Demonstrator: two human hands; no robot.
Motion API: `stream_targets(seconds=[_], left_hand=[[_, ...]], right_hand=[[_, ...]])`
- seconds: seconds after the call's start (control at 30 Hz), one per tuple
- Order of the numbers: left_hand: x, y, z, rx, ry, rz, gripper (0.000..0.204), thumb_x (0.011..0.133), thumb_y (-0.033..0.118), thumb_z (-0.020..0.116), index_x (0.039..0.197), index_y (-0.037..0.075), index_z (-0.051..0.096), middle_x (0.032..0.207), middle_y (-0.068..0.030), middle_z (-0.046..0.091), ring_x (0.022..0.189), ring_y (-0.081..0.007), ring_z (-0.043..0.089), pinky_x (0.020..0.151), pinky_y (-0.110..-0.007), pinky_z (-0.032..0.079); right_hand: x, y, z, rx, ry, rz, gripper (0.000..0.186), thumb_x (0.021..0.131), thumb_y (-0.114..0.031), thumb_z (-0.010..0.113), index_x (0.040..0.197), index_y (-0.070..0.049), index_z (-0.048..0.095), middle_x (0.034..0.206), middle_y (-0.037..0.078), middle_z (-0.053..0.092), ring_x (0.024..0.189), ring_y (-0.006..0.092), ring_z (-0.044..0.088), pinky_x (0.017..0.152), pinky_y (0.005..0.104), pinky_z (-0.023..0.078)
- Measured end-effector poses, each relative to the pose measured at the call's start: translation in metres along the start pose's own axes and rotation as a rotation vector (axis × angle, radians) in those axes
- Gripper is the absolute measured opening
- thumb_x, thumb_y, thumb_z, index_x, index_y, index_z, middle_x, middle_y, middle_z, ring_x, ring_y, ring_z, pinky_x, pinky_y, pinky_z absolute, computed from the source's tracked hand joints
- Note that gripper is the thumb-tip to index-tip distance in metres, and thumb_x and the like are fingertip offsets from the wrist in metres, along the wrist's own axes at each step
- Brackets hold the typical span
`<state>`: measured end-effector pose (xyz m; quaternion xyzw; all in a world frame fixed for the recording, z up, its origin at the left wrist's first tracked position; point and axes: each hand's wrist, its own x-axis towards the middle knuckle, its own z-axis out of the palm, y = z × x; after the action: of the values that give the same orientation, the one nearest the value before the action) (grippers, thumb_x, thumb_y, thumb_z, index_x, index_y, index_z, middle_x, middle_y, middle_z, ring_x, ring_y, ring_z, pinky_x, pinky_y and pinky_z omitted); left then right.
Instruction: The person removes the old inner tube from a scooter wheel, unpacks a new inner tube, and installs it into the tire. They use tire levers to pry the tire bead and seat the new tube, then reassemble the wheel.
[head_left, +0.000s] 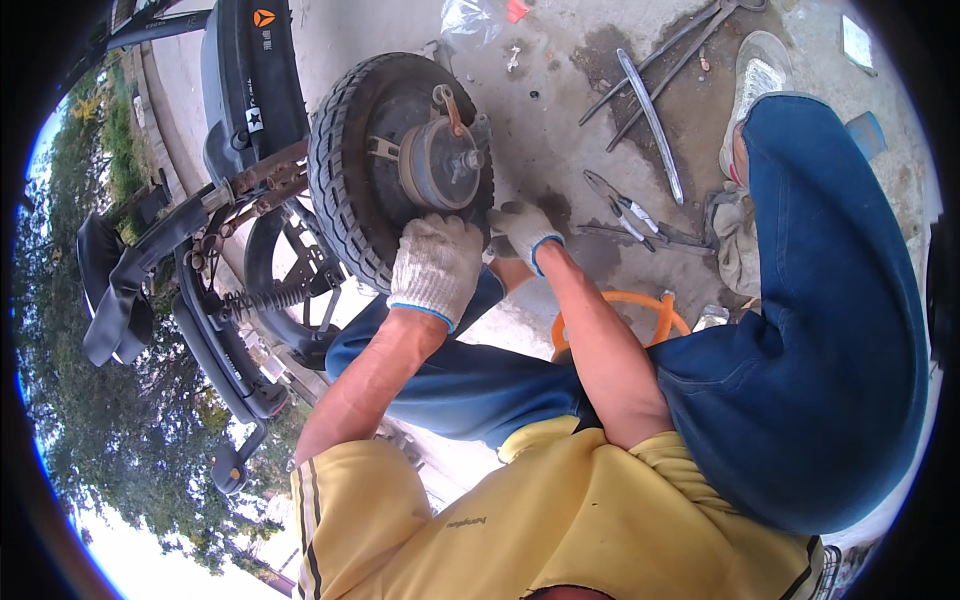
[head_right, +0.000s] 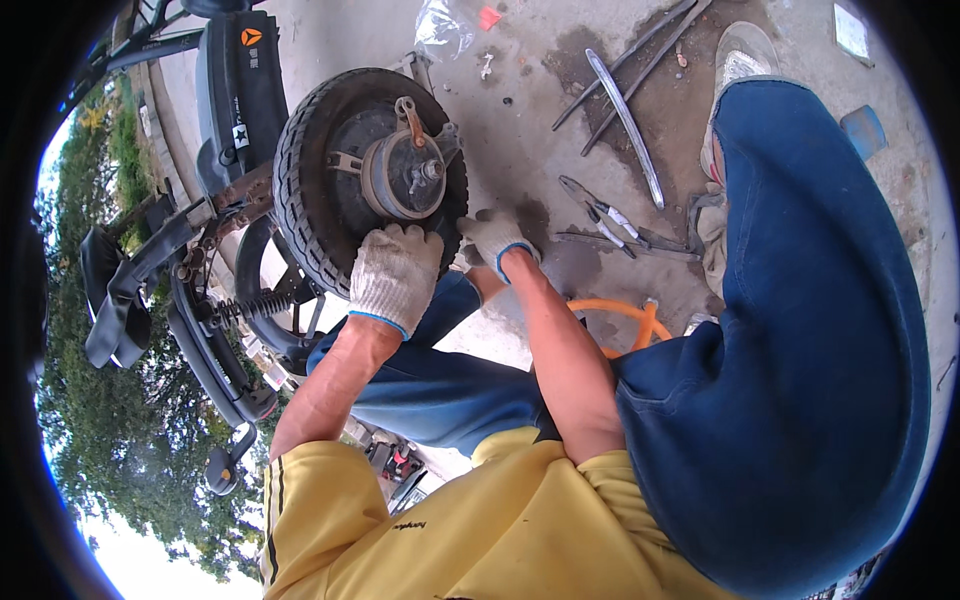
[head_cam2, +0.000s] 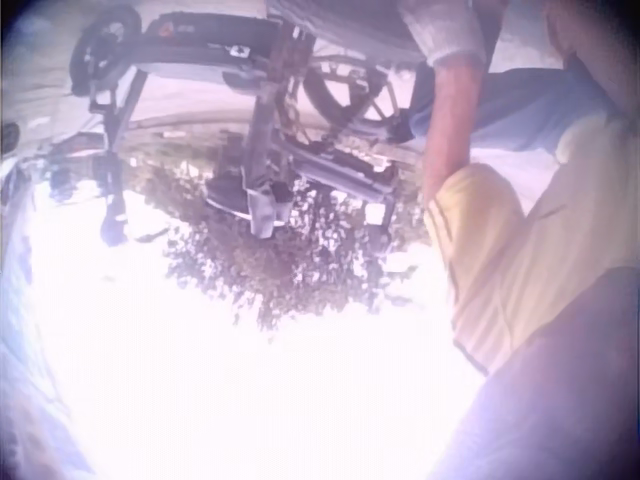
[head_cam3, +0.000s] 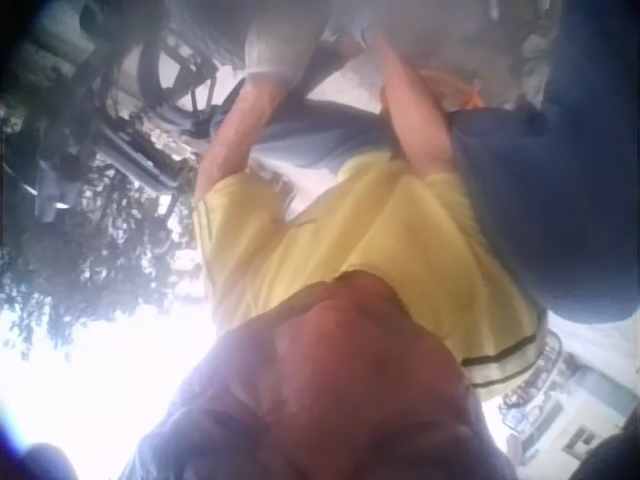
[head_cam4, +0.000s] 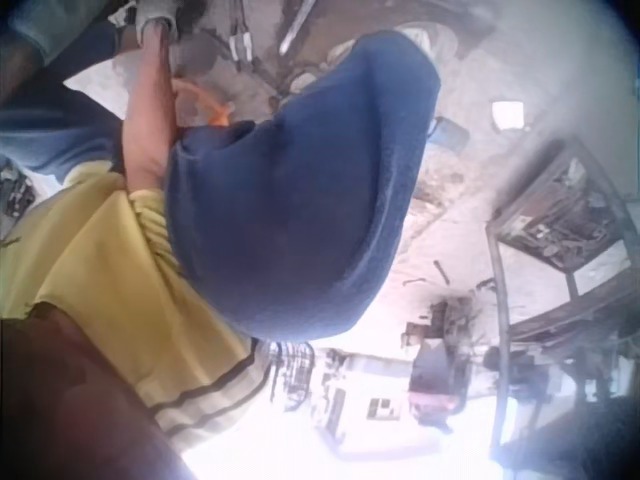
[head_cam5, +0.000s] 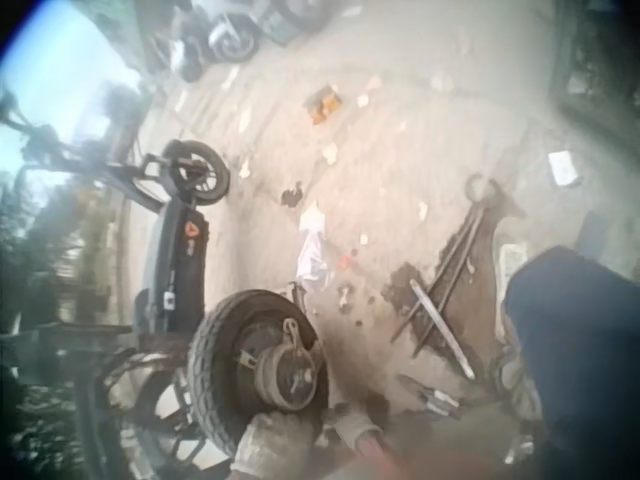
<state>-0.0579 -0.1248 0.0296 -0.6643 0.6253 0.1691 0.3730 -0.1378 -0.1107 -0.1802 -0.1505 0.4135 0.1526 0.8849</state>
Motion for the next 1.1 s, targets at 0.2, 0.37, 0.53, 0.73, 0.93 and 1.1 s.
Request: stream_targets(seconds=[0.2,0.37,0.53,0.73,0.93,1.1], left_hand=[[-0.001,0.005,0.002,0.035,0.06,-0.102,0.008,0.088,0.015,0.065,0.087,0.007,0.068,0.094,-0.0129,0.069,0.081,-0.0308,0.072,0.069,-0.045,0.061],[0.007,0.013,0.0,0.013,0.053,-0.206,0.014,0.088,0.015,0.067,0.097,0.006,0.062,0.09,-0.0138,0.068,0.075,-0.031,0.075,0.063,-0.042,0.063],[0.002,0.021,0.027,-0.034,0.068,-0.13,0.015,0.083,0.018,0.071,0.094,0.008,0.066,0.092,-0.0113,0.067,0.085,-0.0302,0.072,0.069,-0.045,0.061],[-0.001,0.024,0.014,-0.025,0.029,-0.073,0.012,0.081,0.02,0.074,0.083,0.008,0.075,0.096,-0.0108,0.068,0.09,-0.0313,0.07,0.073,-0.046,0.06],[0.01,0.025,0.007,-0.101,-0.09,-0.24,0.016,0.084,0.017,0.074,0.09,0.003,0.076,0.1,-0.0191,0.072,0.095,-0.0372,0.075,0.08,-0.048,0.063],[0.032,0.022,-0.014,-0.151,-0.303,-0.33,0.02,0.089,0.014,0.066,0.097,0.005,0.081,0.101,-0.0219,0.077,0.097,-0.0385,0.077,0.083,-0.048,0.062]], right_hand=[[-0.013,0.028,0.026,0.903,-0.512,0.247,0.041,0.112,-0.037,0.054,0.145,-0.013,0.048,0.136,0.014,0.059,0.115,0.0348,0.067,0.096,0.0565,0.061],[-0.008,0.059,0.042,0.908,-0.603,0.135,0.043,0.111,-0.031,0.055,0.15,-0.015,0.047,0.136,0.014,0.061,0.12,0.0316,0.066,0.1,0.0567,0.062],[0.013,0.062,0.05,0.646,-0.56,-0.018,0.037,0.107,-0.023,0.057,0.143,-0.014,0.052,0.131,0.014,0.065,0.118,0.0336,0.067,0.093,0.0596,0.06],[0.047,0.067,0.039,0.14,-0.266,-0.129,0.03,0.101,-0.011,0.058,0.132,-0.011,0.059,0.124,0.015,0.069,0.113,0.0383,0.068,0.084,0.0659,0.058],[0.01,0.005,0.03,-0.041,-0.223,0.122,0.034,0.101,-0.017,0.057,0.132,-0.006,0.066,0.125,0.02,0.072,0.102,0.0319,0.074,0.082,0.0473,0.058],[0.012,0.01,0.028,-0.442,-0.328,-0.03,0.04,0.1,-0.025,0.061,0.135,-0.006,0.065,0.129,0.02,0.072,0.108,0.0302,0.071,0.085,0.0483,0.058]])
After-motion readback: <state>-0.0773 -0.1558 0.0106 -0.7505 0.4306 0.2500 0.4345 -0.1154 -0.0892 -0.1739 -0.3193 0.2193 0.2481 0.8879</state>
